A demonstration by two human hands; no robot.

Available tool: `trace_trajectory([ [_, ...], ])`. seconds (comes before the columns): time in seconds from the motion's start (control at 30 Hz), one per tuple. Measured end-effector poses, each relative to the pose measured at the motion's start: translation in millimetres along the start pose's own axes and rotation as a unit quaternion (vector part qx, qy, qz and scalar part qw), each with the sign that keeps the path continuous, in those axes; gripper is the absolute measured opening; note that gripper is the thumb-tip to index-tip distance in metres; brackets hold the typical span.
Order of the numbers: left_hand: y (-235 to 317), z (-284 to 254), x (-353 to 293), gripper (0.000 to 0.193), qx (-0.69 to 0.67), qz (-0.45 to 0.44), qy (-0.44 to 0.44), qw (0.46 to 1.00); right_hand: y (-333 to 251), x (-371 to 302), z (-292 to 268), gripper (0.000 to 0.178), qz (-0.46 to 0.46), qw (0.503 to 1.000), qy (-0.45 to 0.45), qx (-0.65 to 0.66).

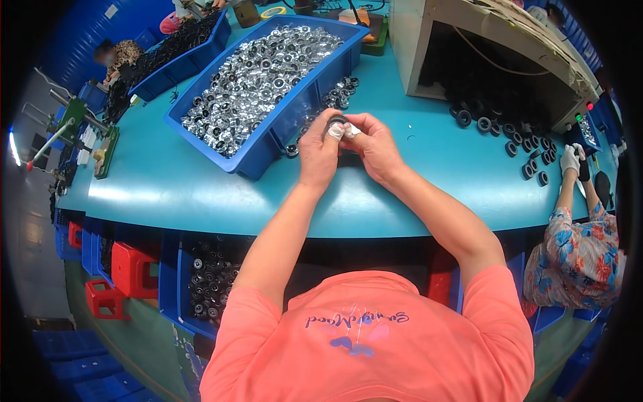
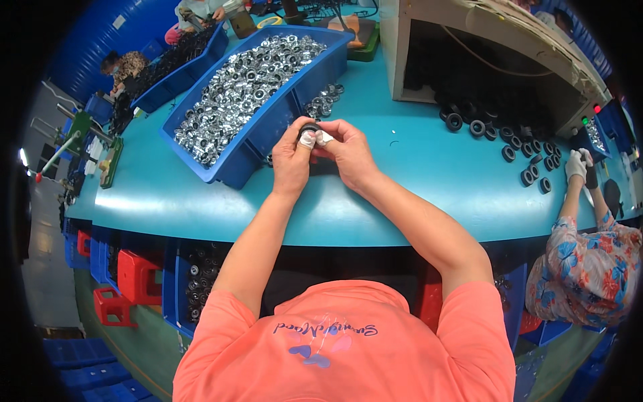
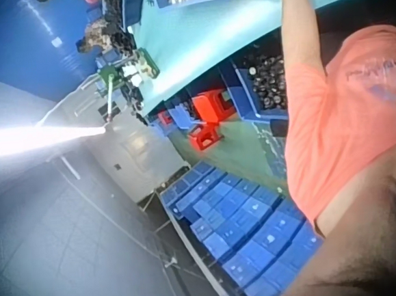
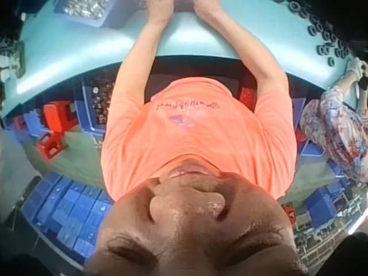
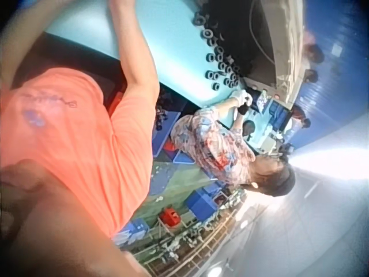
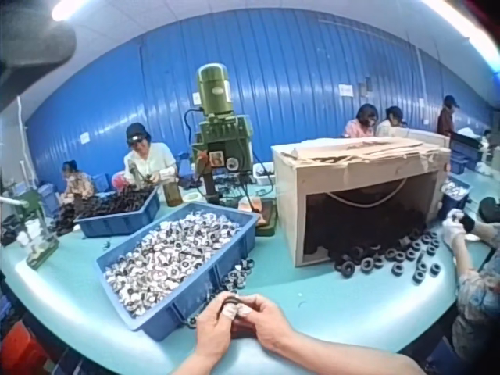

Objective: Assemble small silver components and black rings at a factory workbench.

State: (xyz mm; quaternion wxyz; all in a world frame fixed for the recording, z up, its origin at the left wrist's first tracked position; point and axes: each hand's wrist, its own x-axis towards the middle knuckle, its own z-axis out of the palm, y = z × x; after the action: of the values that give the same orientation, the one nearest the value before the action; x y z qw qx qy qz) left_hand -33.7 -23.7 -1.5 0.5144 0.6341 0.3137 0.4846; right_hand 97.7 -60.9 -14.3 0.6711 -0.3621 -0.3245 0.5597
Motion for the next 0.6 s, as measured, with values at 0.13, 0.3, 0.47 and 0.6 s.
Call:
trace_trajectory([
  [0.13,1.7,1.4,2.0,0.022,-0.042,0.0,0.0,0.999,-1.5,-2.3,4.8,0.02,-0.06,0.998,-0.013,-0.015],
  [0.3,0.5,-4.9,9.7,0.026,-0.07,-0.074,-0.037,0.994,-5.5,6.5,-0.6,0.025,-0.011,0.999,-0.012,-0.042],
  [0.47,-6.5,-9.5,5.3,0.037,-0.031,-0.025,-0.085,0.996,-16.0,6.2,-4.1,0.035,0.032,0.997,-0.055,-0.049],
  [0.6,-3.3,-9.7,1.6,0.041,0.003,-0.005,-0.106,0.994,-17.5,9.5,-13.0,0.038,0.037,0.994,-0.067,-0.083],
])
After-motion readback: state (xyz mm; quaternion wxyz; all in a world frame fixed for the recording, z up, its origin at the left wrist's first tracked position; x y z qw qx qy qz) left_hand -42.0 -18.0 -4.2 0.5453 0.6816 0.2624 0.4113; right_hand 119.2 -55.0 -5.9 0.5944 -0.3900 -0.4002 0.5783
